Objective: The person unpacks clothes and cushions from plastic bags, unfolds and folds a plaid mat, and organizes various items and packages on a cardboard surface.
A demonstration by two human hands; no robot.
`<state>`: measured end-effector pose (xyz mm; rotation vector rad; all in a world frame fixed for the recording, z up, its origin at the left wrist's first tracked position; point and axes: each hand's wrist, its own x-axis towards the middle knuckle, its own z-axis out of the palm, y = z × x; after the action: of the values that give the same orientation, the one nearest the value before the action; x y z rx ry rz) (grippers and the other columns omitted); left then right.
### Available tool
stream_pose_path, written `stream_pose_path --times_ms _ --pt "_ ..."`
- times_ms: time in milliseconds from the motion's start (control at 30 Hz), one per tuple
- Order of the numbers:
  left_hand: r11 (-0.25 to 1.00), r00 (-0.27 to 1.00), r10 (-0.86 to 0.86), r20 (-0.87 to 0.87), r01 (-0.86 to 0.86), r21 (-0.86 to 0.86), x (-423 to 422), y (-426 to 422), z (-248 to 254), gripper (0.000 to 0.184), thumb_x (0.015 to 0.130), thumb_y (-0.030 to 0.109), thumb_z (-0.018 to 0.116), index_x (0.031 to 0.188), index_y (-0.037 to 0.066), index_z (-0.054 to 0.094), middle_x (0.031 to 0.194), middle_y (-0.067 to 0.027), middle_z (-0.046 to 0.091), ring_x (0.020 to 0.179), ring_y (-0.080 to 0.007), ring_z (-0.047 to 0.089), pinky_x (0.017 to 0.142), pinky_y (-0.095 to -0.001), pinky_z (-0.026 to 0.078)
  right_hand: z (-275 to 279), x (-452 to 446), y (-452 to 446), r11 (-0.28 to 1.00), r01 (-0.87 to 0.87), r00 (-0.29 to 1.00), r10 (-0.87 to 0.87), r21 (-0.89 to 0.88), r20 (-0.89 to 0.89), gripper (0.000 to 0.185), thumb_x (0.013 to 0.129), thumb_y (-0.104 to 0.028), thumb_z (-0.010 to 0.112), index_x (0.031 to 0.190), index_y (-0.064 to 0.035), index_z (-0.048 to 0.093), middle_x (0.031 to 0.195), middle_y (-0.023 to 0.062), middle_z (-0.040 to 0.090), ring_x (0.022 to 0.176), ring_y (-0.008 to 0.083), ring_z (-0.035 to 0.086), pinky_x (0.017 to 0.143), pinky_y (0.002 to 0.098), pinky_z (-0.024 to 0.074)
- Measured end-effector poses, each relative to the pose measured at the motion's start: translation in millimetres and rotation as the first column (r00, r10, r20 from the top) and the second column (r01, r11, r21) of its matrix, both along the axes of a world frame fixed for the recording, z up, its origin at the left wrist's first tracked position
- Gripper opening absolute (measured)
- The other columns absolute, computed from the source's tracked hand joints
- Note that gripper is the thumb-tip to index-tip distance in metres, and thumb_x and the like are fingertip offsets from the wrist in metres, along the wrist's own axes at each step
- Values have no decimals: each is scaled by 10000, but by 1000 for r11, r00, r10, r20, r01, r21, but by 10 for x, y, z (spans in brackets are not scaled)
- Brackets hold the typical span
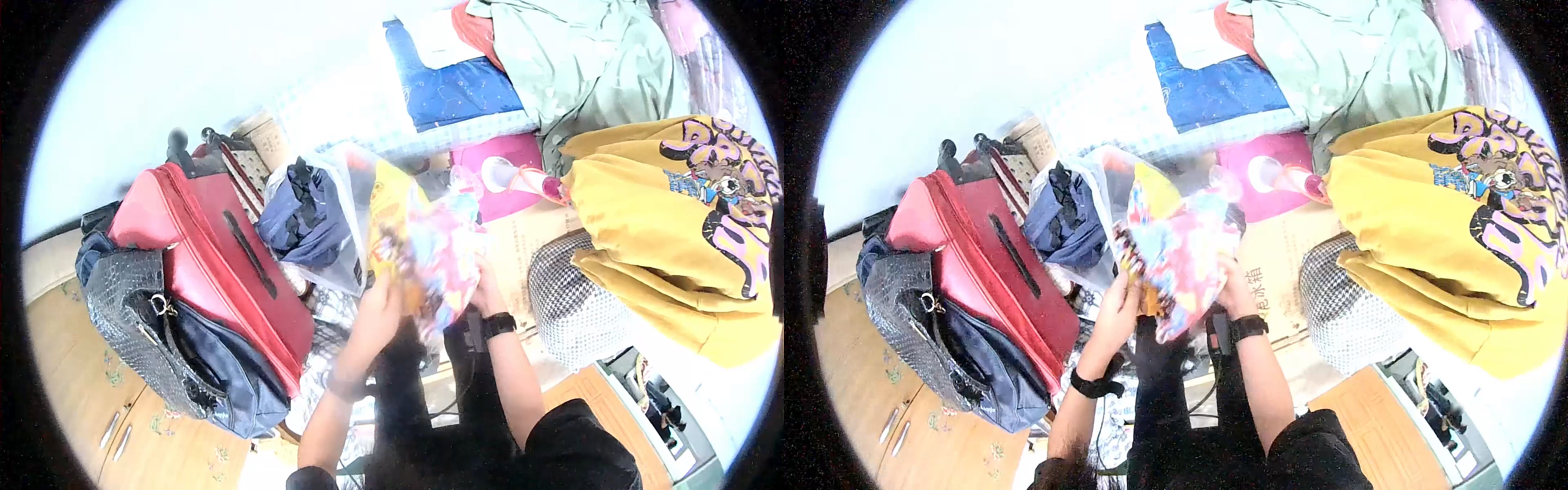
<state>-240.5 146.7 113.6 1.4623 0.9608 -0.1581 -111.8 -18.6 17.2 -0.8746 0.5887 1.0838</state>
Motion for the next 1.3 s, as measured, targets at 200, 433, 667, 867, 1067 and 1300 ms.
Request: stream_pose_path --times_ms 200,433,667,867,1067,1300 --pt "980 981 -86 175 52 193 -101 167 -243 320 898 121 407 1174 -30 468 1134 -122 524 1034 -198 484 885 -306 377 -40 -77 272 763 -584 687 646 -276 331 326 835 -49 467 1156 6 471 1063 68 563 949 139 538 825 269 427" --pt "892 902 -430 -27 429 144 77 178 85 288 846 185 535 1049 -19 523 899 -190 562 749 -282 562 694 -320 448 -41 -54 560 497 -697 335 863 -517 379 511 892 -180 455 1323 -4 243 1194 149 495 1091 215 466 886 292 396" --pt "887 893 -449 -30 449 104 171 262 321 300 794 181 570 1013 -16 509 808 -235 558 773 -382 558 661 -392 440 289 19 675 380 -923 381 886 56 264 344 769 -59 490 1110 -18 496 1041 60 569 876 122 532 719 247 449" --pt "795 869 -483 -110 488 360 46 252 198 317 803 174 566 1077 17 541 928 -249 572 867 -372 570 718 -367 459 -147 -63 697 551 -825 506 818 -124 273 349 760 -85 513 1102 -18 498 999 87 579 856 169 544 718 278 453" --pt "931 968 -231 -97 249 266 -491 455 -165 264 792 136 594 1000 -23 561 826 -214 606 766 -275 621 679 -329 463 -371 55 672 727 -347 608 656 -593 448 357 751 -110 536 1095 -18 501 956 113 589 836 216 557 717 309 457" --pt "963 964 -266 5 265 42 -364 -24 111 173 888 156 479 893 -14 512 658 -35 486 617 -100 448 539 -265 374 -334 -696 989 475 149 95 866 -867 491 370 741 -140 563 1085 -17 504 907 144 601 814 270 571 716 346 463"
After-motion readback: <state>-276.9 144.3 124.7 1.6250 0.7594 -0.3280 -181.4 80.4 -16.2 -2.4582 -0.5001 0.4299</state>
